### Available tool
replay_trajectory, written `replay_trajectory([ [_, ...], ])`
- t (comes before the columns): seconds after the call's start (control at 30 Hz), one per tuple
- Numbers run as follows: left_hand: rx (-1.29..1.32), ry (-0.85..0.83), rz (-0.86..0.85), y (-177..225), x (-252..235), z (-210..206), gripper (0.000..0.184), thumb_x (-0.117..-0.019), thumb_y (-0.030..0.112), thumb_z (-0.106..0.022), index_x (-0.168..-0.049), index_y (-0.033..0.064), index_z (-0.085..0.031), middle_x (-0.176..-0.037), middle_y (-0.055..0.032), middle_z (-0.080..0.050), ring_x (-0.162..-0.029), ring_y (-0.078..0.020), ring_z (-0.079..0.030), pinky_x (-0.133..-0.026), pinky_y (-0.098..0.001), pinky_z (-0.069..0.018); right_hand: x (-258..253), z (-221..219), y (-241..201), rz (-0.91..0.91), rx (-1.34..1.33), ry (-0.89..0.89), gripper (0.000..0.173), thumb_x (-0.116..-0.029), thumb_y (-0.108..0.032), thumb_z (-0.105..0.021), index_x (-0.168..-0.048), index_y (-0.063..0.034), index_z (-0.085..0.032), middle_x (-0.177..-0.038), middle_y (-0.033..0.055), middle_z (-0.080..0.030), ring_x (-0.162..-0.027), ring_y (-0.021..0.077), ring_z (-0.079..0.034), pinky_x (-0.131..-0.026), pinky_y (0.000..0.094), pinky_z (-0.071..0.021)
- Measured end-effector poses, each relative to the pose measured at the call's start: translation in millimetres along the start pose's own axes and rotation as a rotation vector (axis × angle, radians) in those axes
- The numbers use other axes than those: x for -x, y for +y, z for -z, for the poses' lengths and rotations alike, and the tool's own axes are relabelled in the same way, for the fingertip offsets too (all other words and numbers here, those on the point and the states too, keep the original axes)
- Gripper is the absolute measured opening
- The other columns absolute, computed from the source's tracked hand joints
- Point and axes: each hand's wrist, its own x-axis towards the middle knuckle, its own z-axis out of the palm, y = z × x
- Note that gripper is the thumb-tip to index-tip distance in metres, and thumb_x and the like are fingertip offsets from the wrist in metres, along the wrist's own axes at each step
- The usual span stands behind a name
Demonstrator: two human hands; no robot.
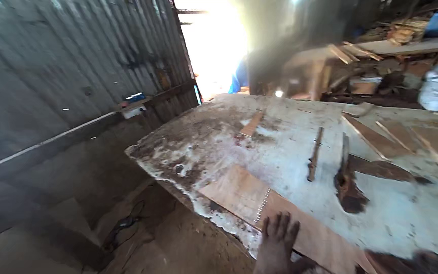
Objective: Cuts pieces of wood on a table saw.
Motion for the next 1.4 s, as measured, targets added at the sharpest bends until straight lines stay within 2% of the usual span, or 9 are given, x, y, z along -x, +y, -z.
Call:
replay_trajectory([
  [0.1,-0.060,0.016,0.051,7.0,-20.4,-6.7,0.093,-0.0853,0.086,-0.042,-0.160,0.0308,-0.036,-0.170,-0.0050,-0.025,-0.158,-0.0308,-0.018,-0.124,-0.0658,-0.0067,-16.7,-22.0,12.5,-0.121,0.009,0.241,0.049,-0.0962,-0.034,-0.065,-0.136,-0.0058,-0.066,-0.137,0.0176,-0.065,-0.131,0.0331,-0.058,-0.114,0.0491,-0.0448],
  [0.2,-0.092,0.041,0.006,11.3,-43.5,-10.0,0.097,-0.0846,0.086,-0.043,-0.158,0.0223,-0.043,-0.168,-0.0128,-0.028,-0.157,-0.0357,-0.019,-0.125,-0.0635,-0.0109,-39.1,-13.1,6.5,-0.288,0.045,0.163,0.044,-0.1000,-0.031,-0.059,-0.139,-0.0118,-0.065,-0.144,0.0089,-0.060,-0.139,0.0248,-0.051,-0.119,0.0435,-0.0392],
  [0.27,-0.084,0.088,-0.022,9.6,-60.4,-13.8,0.098,-0.0837,0.087,-0.043,-0.156,0.0206,-0.046,-0.167,-0.0136,-0.031,-0.156,-0.0366,-0.020,-0.124,-0.0639,-0.0127,-53.0,-11.4,15.6,-0.308,0.053,0.139,0.043,-0.1021,-0.034,-0.056,-0.141,-0.0156,-0.064,-0.147,0.0064,-0.058,-0.142,0.0230,-0.047,-0.120,0.0419,-0.0368],
  [0.37,-0.136,0.092,-0.032,6.7,-90.7,-9.0,0.109,-0.0731,0.097,-0.038,-0.155,0.0257,-0.047,-0.166,-0.0123,-0.033,-0.155,-0.0372,-0.024,-0.123,-0.0639,-0.0153,-73.2,-12.8,27.3,-0.333,0.041,0.138,0.043,-0.1026,-0.040,-0.056,-0.141,-0.0210,-0.064,-0.145,0.0043,-0.058,-0.142,0.0214,-0.046,-0.120,0.0409,-0.0372],
  [0.47,-0.186,0.091,-0.028,5.8,-128.5,-9.8,0.118,-0.0600,0.106,-0.035,-0.153,0.0354,-0.048,-0.165,-0.0150,-0.034,-0.154,-0.0409,-0.025,-0.119,-0.0707,-0.0139,-97.5,-12.4,37.5,-0.314,0.001,0.201,0.040,-0.1002,-0.037,-0.063,-0.136,-0.0183,-0.068,-0.137,0.0033,-0.062,-0.134,0.0181,-0.053,-0.113,0.0364,-0.0449],
  [0.6,-0.175,0.042,-0.001,10.8,-174.9,-12.7,0.118,-0.0641,0.103,-0.039,-0.156,0.0290,-0.044,-0.167,-0.0198,-0.027,-0.155,-0.0442,-0.018,-0.120,-0.0707,-0.0079,-126.2,-10.2,45.4,-0.346,-0.046,0.276,0.036,-0.0960,-0.032,-0.071,-0.129,-0.0172,-0.072,-0.133,0.0011,-0.066,-0.129,0.0161,-0.057,-0.110,0.0365,-0.0473],
  [0.83,-0.167,0.067,-0.034,7.6,-224.5,-19.2,0.122,-0.0613,0.106,-0.035,-0.156,0.0289,-0.045,-0.167,-0.0186,-0.028,-0.155,-0.0432,-0.020,-0.121,-0.0674,-0.0114,-165.9,-1.9,76.8,-0.332,-0.052,0.316,0.037,-0.0933,-0.033,-0.075,-0.128,-0.0207,-0.073,-0.128,-0.0003,-0.068,-0.124,0.0141,-0.060,-0.105,0.0347,-0.0510],
  [1.1,-0.126,0.059,-0.084,-0.1,-256.5,-20.6,0.116,-0.0622,0.104,-0.041,-0.152,0.0306,-0.051,-0.167,-0.0165,-0.030,-0.156,-0.0372,-0.020,-0.123,-0.0645,-0.0101,-181.1,0.8,84.1,-0.363,-0.016,0.310,0.038,-0.0934,-0.035,-0.075,-0.129,-0.0209,-0.073,-0.127,-0.0011,-0.069,-0.122,0.0156,-0.061,-0.105,0.0361,-0.0506],
  [1.4,-0.086,0.113,-0.095,-2.5,-254.7,-21.7,0.118,-0.0629,0.103,-0.040,-0.150,0.0239,-0.055,-0.164,-0.0175,-0.035,-0.155,-0.0392,-0.024,-0.122,-0.0651,-0.0107,-185.2,4.7,84.3,-0.393,-0.049,0.269,0.038,-0.0924,-0.039,-0.075,-0.128,-0.0248,-0.073,-0.127,-0.0029,-0.068,-0.121,0.0135,-0.060,-0.104,0.0357,-0.0508],
])
